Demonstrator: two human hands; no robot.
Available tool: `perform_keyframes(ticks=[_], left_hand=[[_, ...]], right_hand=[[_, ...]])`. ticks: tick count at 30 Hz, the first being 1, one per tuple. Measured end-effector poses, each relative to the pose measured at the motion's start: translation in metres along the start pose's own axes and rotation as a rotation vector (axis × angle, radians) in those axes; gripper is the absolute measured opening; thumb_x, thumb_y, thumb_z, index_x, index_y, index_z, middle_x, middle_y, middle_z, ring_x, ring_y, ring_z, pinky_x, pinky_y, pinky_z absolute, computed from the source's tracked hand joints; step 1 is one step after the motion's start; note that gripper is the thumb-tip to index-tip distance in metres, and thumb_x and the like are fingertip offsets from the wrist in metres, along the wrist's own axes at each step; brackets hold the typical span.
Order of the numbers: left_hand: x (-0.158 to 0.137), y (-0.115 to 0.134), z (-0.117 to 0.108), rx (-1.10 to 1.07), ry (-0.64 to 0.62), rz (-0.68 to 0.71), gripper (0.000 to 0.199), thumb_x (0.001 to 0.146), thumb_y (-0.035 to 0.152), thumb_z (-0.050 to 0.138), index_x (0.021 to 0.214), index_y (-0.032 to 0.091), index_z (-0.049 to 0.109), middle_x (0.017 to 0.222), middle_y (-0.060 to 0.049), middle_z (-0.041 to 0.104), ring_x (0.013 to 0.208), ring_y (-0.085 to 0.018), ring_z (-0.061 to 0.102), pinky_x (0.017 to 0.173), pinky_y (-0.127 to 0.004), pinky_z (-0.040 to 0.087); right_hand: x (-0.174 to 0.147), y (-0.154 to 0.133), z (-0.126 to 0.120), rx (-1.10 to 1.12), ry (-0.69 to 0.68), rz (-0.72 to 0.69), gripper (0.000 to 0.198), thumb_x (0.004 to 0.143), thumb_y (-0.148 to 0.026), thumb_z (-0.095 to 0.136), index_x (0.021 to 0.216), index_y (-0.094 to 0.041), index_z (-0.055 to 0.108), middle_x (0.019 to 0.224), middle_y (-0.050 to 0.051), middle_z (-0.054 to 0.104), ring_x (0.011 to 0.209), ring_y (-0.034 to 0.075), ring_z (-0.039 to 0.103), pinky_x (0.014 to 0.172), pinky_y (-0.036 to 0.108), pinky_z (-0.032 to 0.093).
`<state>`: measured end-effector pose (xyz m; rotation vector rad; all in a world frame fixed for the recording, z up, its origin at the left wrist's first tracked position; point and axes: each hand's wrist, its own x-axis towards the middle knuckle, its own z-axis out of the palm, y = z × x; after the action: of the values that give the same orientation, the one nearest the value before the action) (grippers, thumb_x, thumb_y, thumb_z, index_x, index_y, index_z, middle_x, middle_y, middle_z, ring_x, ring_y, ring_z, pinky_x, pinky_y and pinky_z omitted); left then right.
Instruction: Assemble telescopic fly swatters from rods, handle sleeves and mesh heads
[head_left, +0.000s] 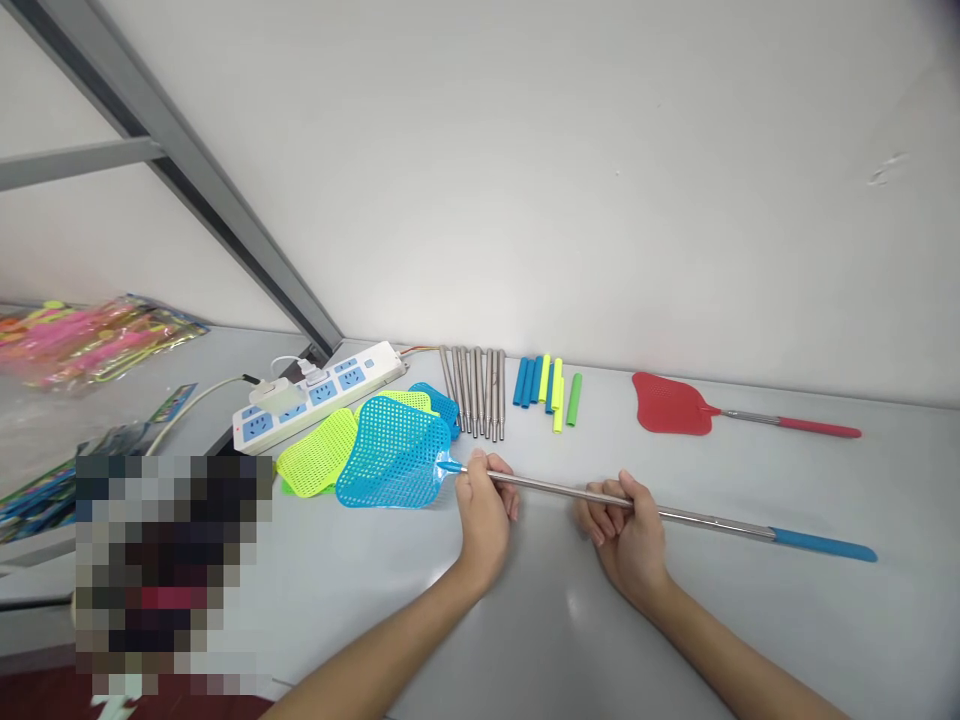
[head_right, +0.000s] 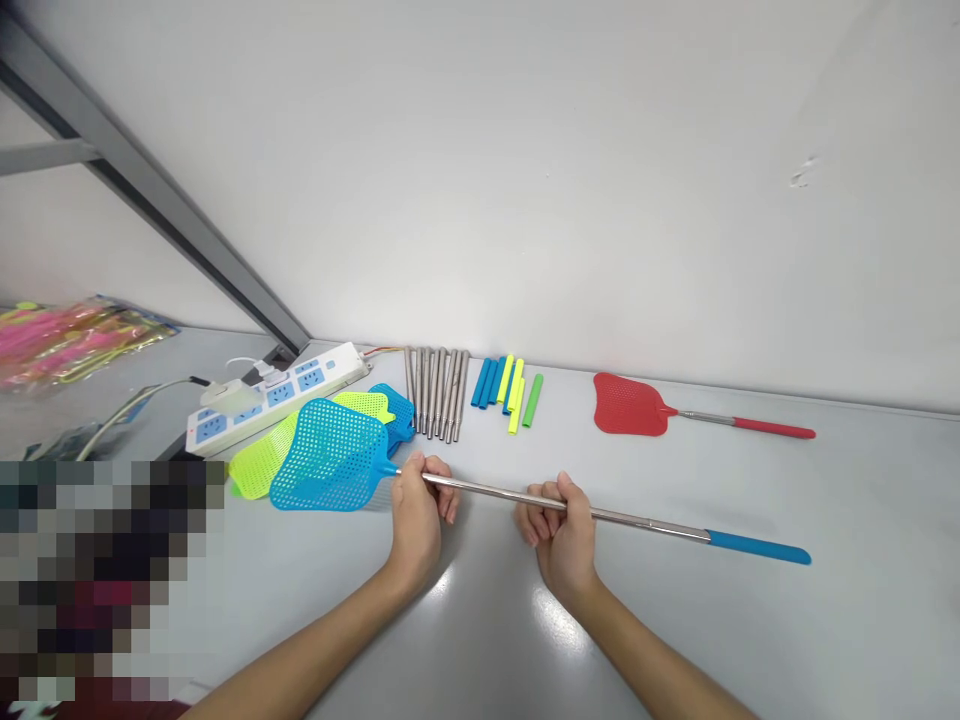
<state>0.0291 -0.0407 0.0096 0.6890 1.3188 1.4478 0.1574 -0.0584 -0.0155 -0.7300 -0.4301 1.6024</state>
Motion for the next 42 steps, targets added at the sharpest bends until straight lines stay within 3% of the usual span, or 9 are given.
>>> perform_keyframes(ticks=[20,25,32,38,42], left_hand=[[-0.017,-0.010,0.008,0.017,-0.112,-0.063,0.046,0.081,0.043,0.025,0.044,0.018,0.037,0.031,0.005,0.031,0.028,-0.008,0.030,0.031,-0.020,0.023],[-0.014,-0.008,0.005,0.028,-0.159,-0.069,0.045,0.080,0.045,0.028,0.047,0.017,0.040,0.035,0.004,0.034,0.033,-0.007,0.032,0.034,-0.020,0.025],[-0.010,-0.002,-0.003,-0.140,-0.256,-0.026,0.054,0.080,0.049,0.016,0.052,0.016,0.048,0.039,0.001,0.036,0.039,-0.009,0.034,0.040,-0.021,0.028],[-0.003,0.001,-0.005,-0.196,-0.107,0.100,0.043,0.082,0.041,0.024,0.056,0.018,0.049,0.046,0.003,0.036,0.043,-0.009,0.036,0.045,-0.021,0.031],[0.002,0.002,-0.003,-0.077,-0.027,0.193,0.035,0.083,0.039,0.029,0.066,0.018,0.052,0.058,0.002,0.045,0.052,-0.009,0.041,0.053,-0.020,0.035]], right_hand=[[0.000,0.002,0.003,-0.081,-0.066,0.004,0.045,0.079,-0.036,0.036,0.038,-0.020,0.027,0.035,-0.004,0.022,0.034,0.010,0.028,0.039,0.027,0.019],[0.003,-0.001,0.004,-0.041,-0.009,0.005,0.045,0.079,-0.034,0.037,0.038,-0.020,0.028,0.037,-0.004,0.021,0.035,0.010,0.027,0.040,0.027,0.020],[0.004,-0.006,0.006,-0.053,-0.020,0.059,0.045,0.079,-0.033,0.038,0.036,-0.020,0.029,0.036,-0.004,0.022,0.035,0.010,0.026,0.041,0.028,0.018],[0.004,-0.006,0.007,-0.085,-0.053,0.044,0.045,0.078,-0.030,0.039,0.035,-0.020,0.032,0.035,-0.003,0.025,0.035,0.010,0.028,0.042,0.028,0.018],[0.003,-0.006,0.007,-0.111,-0.075,0.051,0.046,0.079,-0.030,0.037,0.034,-0.020,0.033,0.034,-0.003,0.027,0.035,0.011,0.031,0.043,0.028,0.019]])
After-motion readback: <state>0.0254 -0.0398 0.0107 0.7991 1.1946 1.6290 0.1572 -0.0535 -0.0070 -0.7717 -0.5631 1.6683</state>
